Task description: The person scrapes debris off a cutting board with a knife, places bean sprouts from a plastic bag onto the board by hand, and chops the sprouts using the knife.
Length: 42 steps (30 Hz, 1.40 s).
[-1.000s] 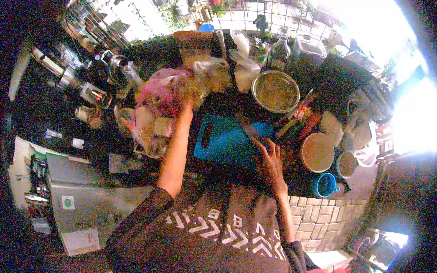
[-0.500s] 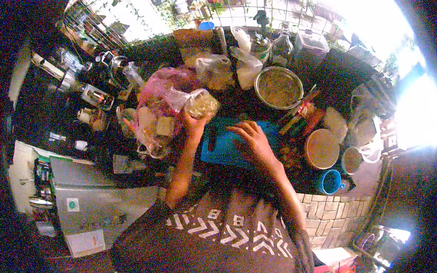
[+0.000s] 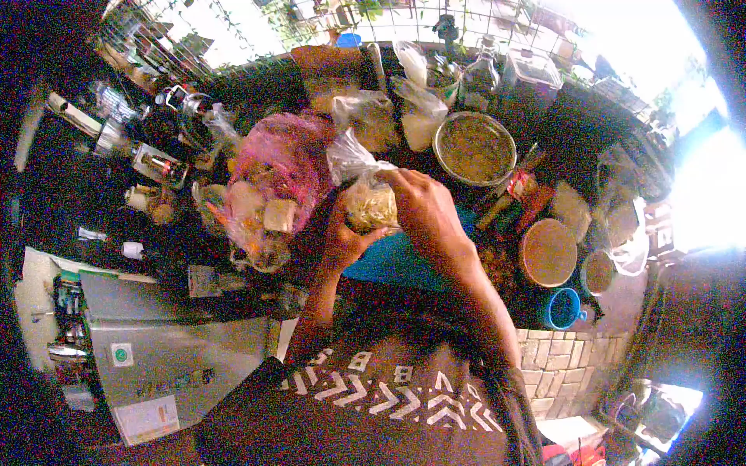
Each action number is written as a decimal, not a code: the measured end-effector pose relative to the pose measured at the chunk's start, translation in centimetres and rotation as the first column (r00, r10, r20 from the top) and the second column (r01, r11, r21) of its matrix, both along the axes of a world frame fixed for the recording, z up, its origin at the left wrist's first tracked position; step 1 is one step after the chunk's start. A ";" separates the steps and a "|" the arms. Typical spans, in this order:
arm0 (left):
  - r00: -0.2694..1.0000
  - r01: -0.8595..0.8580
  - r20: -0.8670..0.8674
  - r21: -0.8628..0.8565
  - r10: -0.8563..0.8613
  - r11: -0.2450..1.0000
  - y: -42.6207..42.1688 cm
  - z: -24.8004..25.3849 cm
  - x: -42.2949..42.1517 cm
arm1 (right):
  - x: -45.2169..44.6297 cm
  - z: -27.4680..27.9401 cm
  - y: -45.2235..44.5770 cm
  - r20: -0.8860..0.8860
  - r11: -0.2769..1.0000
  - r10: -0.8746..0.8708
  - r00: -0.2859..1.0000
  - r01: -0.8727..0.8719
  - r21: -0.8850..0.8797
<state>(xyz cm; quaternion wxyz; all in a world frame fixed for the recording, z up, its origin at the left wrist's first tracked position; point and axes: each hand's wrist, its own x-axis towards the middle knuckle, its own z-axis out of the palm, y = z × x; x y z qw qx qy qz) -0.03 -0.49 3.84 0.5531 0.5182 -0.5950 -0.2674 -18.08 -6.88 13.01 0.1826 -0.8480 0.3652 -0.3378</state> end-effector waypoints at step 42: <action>0.993 0.118 0.018 0.075 -0.120 0.990 -0.1 -0.9 -1.8 | -2.0 -1.6 -1.1 -0.293 0.969 0.228 0.928 -0.245 -0.024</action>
